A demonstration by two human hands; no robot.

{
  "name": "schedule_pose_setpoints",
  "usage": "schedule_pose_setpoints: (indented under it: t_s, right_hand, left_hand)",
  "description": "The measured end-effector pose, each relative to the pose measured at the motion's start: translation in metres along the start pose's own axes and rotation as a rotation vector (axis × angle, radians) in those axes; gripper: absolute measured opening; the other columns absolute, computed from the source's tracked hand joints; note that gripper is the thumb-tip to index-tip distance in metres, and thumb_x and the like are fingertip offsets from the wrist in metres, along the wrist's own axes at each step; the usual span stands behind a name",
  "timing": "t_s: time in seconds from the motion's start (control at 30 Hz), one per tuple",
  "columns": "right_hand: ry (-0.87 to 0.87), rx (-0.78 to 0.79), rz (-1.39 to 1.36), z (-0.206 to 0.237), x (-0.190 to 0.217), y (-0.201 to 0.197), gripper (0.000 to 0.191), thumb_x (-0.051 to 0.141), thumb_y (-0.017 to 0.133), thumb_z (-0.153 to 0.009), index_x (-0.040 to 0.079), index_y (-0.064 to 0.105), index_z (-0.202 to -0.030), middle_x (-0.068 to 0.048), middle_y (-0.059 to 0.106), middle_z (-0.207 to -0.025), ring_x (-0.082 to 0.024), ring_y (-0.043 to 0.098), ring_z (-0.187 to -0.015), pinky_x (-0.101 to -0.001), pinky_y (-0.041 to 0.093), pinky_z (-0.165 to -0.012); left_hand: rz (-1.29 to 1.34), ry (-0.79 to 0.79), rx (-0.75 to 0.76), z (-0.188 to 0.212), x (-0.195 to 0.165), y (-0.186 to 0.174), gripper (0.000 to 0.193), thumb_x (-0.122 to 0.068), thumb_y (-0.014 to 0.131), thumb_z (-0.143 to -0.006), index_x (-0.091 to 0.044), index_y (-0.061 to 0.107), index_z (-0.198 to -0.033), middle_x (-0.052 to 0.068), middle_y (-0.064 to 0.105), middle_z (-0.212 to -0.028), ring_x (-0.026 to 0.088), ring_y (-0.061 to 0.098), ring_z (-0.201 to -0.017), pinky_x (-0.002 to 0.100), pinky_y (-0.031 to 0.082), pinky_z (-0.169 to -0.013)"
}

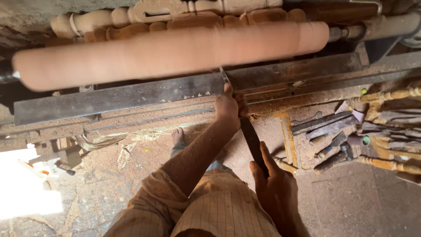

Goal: The person uses a chisel to shape a cylindrical wooden piece mounted on a rotating lathe. They hold the tool with both hands, guiding it along the spinning wood to remove material and smooth the surface.

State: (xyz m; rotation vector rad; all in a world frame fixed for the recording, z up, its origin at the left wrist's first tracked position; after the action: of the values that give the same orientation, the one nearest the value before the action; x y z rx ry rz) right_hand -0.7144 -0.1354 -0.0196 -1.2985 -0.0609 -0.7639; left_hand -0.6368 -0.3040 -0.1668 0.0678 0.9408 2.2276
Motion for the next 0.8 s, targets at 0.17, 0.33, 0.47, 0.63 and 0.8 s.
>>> schedule_pose_setpoints:
  t_s: [0.17, 0.33, 0.47, 0.63, 0.8]
  right_hand:
    - [-0.007, -0.059, 0.035, 0.004, 0.005, -0.004, 0.059, 0.039, 0.065, -0.090, 0.015, 0.059, -0.143, -0.011, 0.066, -0.050, -0.022, 0.064, -0.040, -0.0372, 0.050, -0.042]
    - [0.097, 0.015, 0.110, 0.007, 0.001, 0.008, 0.063, 0.040, 0.062, -0.094, 0.014, 0.052, -0.151, -0.009, 0.062, -0.043, -0.020, 0.057, -0.034, -0.0370, 0.046, -0.039]
    - [0.110, 0.036, 0.073, 0.008, 0.000, 0.015, 0.064, 0.039, 0.061, -0.094, 0.013, 0.049, -0.152, -0.006, 0.064, -0.044, -0.015, 0.057, -0.033, -0.0329, 0.046, -0.037]
    - [0.040, 0.064, 0.025, 0.000, -0.011, 0.016, 0.069, 0.038, 0.061, -0.092, 0.015, 0.047, -0.156, -0.003, 0.068, -0.049, -0.012, 0.059, -0.034, -0.0302, 0.050, -0.034]
    - [0.000, 0.154, 0.036, -0.014, -0.033, 0.017, 0.072, 0.039, 0.059, -0.094, 0.018, 0.040, -0.160, -0.004, 0.070, -0.055, -0.012, 0.058, -0.034, -0.0293, 0.052, -0.033]
  left_hand:
    - [-0.033, -0.052, 0.005, -0.009, 0.010, 0.003, 0.029, -0.039, 0.037, -0.110, -0.017, 0.042, -0.091, -0.004, 0.035, -0.060, 0.010, 0.024, -0.044, 0.030, 0.022, -0.041]
    - [-0.087, -0.063, 0.056, -0.016, 0.016, 0.007, 0.036, -0.042, 0.039, -0.110, -0.016, 0.037, -0.086, -0.004, 0.036, -0.058, 0.010, 0.025, -0.042, 0.030, 0.024, -0.039]
    - [-0.111, -0.036, 0.125, -0.014, 0.012, 0.009, 0.035, -0.040, 0.037, -0.111, -0.017, 0.035, -0.086, -0.005, 0.035, -0.057, 0.009, 0.025, -0.041, 0.030, 0.024, -0.036]
    - [-0.035, -0.051, 0.068, -0.005, 0.007, 0.003, 0.031, -0.041, 0.034, -0.112, -0.016, 0.037, -0.093, -0.005, 0.036, -0.058, 0.010, 0.027, -0.043, 0.030, 0.027, -0.038]
    - [0.037, -0.033, 0.026, 0.001, 0.003, 0.003, 0.030, -0.043, 0.036, -0.111, -0.017, 0.034, -0.096, -0.005, 0.036, -0.060, 0.009, 0.028, -0.044, 0.029, 0.028, -0.039]
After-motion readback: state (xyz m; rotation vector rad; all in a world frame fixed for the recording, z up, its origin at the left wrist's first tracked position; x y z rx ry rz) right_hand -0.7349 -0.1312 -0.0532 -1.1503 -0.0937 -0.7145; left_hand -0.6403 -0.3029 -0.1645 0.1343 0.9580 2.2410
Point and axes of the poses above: each hand's wrist, its own z-axis away from the middle knuckle, its own y-axis out of the palm, x = y × z, the point moved 9 cm from there along -z, towards the middle knuckle
